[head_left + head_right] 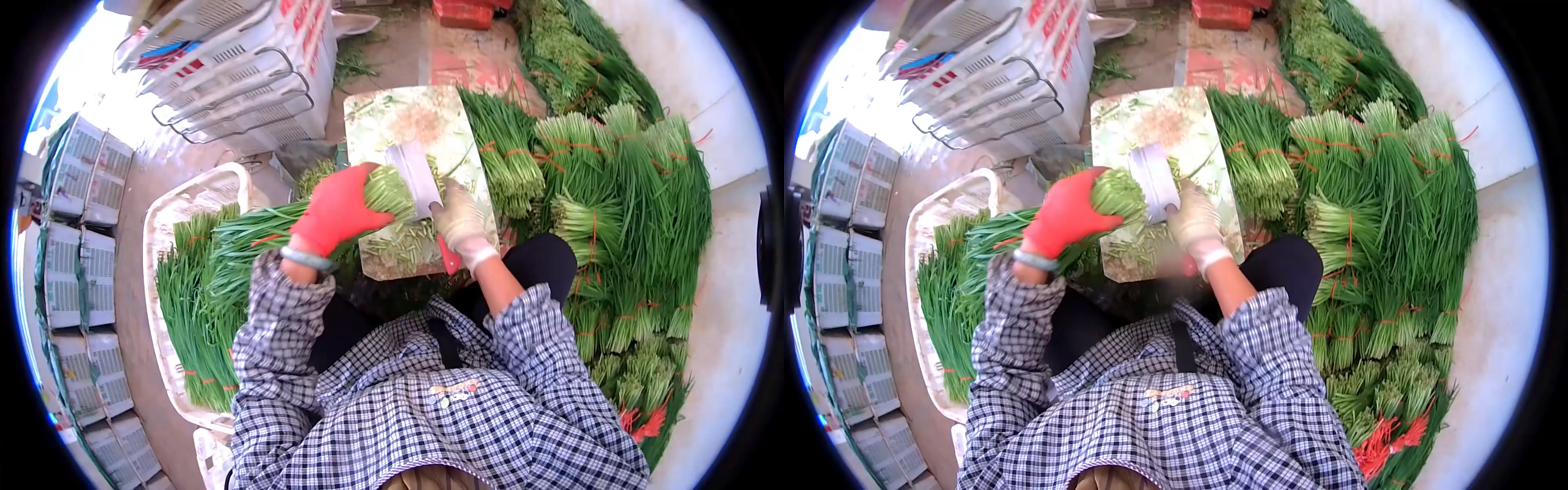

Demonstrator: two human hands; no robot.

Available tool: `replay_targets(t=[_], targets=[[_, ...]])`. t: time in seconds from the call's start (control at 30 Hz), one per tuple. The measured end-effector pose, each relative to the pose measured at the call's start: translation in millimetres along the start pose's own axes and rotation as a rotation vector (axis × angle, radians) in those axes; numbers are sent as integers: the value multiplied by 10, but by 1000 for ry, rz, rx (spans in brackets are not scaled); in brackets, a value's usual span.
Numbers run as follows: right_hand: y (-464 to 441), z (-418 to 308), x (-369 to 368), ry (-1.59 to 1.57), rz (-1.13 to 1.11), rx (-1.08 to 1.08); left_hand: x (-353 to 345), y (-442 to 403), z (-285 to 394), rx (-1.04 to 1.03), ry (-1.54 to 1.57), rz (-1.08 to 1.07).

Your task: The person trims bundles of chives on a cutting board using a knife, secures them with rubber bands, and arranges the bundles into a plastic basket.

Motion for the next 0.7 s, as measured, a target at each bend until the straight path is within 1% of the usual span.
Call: replay_targets(t=[0.03, 0.07, 0.1, 0.13, 0.17, 0.2, 0.23, 0.27, 0.3, 0.33, 0.37, 0.4, 0.43, 0.47, 0.53, 0.57, 0.6, 0.67, 0.7], targets=[[66, -216, 259, 31, 5, -31, 243, 133, 130, -93, 56, 85], [167, -273, 248, 34, 5, -12, 457, 300, 259, -182, 111, 167], [285, -298, 154, -574, -31, -111, 620, 507, 413, -342, 31, 189], [331, -289, 37, -894, -114, -5, 750, 724, 573, -504, -50, 216], [387, -285, -76, -1221, -235, 58, 775, 924, 801, -603, -117, 144], [424, -288, -106, -1223, -319, 199, 697, 1124, 1024, -700, -186, 67], [466, -292, -132, -1228, -398, 341, 555, 1317, 1153, -829, -296, 101], [505, -355, -74, -1385, -423, 273, 410, 1484, 1225, -952, -412, 138], [565, -442, -26, -1544, -452, 194, 265, 1578, 1197, -950, -419, 166], [633, -536, 2, -1704, -482, 105, 100, 1640, 1136, -970, -355, 216], [684, -614, 14, -1866, -507, 7, -7, 1655, 1079, -992, -293, 260], [712, -648, 27, -2027, -527, -103, -39, 1661, 997, -995, -297, 270], [665, -537, 22, -1759, -442, -101, -15, 1623, 836, -789, -290, 274], [631, -471, 36, -1749, -444, -90, 9, 1586, 663, -583, -278, 279], [573, -440, 114, -1938, -400, -8, 100, 1637, 300, -317, 271, 486], [575, -422, 162, -1919, -365, 53, -30, 1649, 162, -129, 586, 582], [576, -440, 191, -1915, -372, 60, -175, 1632, 156, -130, 587, 591], [582, -436, 258, -1539, -344, 44, -651, 1480, 73, 65, 1630, 143], [554, -393, 138, -1427, -417, 36, -875, 1435, -59, 54, 1593, 72]])
Point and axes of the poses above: each hand's wrist, its own y-axis away from the middle knuckle, its own x-axis out of the back of the hand, z = x × y, the point moved 3 cm from there along -y, towards the middle knuckle, and after that the axes turned 11 degrees about x, right-handed, at the moved point
